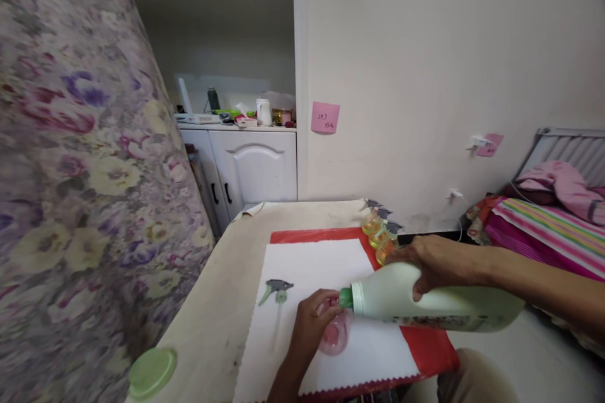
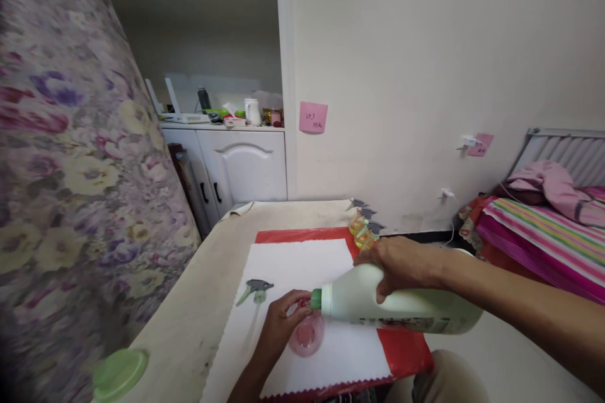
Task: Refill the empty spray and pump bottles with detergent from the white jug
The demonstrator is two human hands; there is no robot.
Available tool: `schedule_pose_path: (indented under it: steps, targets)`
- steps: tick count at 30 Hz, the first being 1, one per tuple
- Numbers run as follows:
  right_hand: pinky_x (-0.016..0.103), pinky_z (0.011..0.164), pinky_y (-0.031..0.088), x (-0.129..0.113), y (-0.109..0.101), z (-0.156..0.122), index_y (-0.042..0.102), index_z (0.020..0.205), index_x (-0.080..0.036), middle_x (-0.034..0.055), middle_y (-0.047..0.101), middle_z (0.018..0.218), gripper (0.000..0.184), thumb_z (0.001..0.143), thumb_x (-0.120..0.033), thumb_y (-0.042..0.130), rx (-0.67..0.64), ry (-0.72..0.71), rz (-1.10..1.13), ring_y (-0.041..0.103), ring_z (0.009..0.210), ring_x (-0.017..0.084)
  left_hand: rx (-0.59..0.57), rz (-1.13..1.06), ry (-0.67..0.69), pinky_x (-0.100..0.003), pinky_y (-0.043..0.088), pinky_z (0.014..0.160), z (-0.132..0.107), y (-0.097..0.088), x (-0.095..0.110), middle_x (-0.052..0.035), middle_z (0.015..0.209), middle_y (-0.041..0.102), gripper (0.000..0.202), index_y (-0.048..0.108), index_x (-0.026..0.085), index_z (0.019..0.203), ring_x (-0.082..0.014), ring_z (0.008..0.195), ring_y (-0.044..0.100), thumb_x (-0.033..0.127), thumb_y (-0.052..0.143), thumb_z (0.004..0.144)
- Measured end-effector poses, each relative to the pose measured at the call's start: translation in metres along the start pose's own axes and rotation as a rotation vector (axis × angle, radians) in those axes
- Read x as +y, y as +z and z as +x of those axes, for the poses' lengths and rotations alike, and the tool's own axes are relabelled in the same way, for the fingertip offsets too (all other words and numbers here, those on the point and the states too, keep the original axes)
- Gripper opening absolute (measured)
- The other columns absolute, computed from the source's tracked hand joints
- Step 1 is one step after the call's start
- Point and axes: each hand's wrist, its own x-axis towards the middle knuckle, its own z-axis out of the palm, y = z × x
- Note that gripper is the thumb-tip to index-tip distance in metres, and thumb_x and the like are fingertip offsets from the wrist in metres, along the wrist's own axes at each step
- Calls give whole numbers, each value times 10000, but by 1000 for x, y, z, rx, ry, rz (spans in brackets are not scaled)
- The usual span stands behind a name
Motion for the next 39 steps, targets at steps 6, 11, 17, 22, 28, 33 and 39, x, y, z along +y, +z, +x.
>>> schedule_pose_path:
  steps: [6,11,17,22,28,33,39]
  targets:
    - [281,636,418,-1,-1,0,633,1162,-259,46,741,878,496,677,-319,716,-3,9,-16,661,794,252,-15,-22,7,-303,466,810,-1,-1,-1,-47,892,738,181,733,195,875,-234,881,651,174,648,716]
    - [287,676,435,-1,-2,-2,637,1158,-249,58,741,928,478,689,-305,709,-2,16,-10,660,845,260,-22,-26,7,-297,461,809,0,-2,-3,-48,897,735,177,732,192,884,-232,882,648,179,658,723]
    - [276,674,449,-2,-2,0,656,1125,-261,41,742,920,481,651,-266,739,-22,40,24,661,850,254,-17,-25,6,-295,468,803,0,0,-6,-44,900,736,175,730,195,888,-231,882,647,186,666,725]
    - [284,660,450,-2,-3,0,659,1122,-259,38,746,907,521,614,-235,772,-24,61,39,663,824,254,-24,-28,5,-294,469,823,-2,0,-5,-46,920,739,177,728,196,896,-232,905,651,187,665,732]
    - [285,655,448,-4,-4,-4,678,1078,-257,37,742,895,440,648,-188,737,7,25,68,661,801,236,-20,-22,-1,-293,471,815,-1,0,-4,-42,908,738,167,728,199,886,-231,894,653,185,663,733]
    - [291,651,442,-2,-3,-3,668,1097,-262,29,741,869,440,664,-220,735,14,14,54,662,782,232,-26,-21,1,-301,474,819,0,1,-6,-48,918,739,171,728,198,894,-235,899,652,189,661,737]
    - [278,636,427,-1,-3,0,675,1076,-249,23,736,864,435,647,-276,741,-18,39,21,659,782,223,-26,-22,2,-306,476,824,-1,1,-7,-51,920,739,176,727,197,898,-237,904,654,182,658,737]
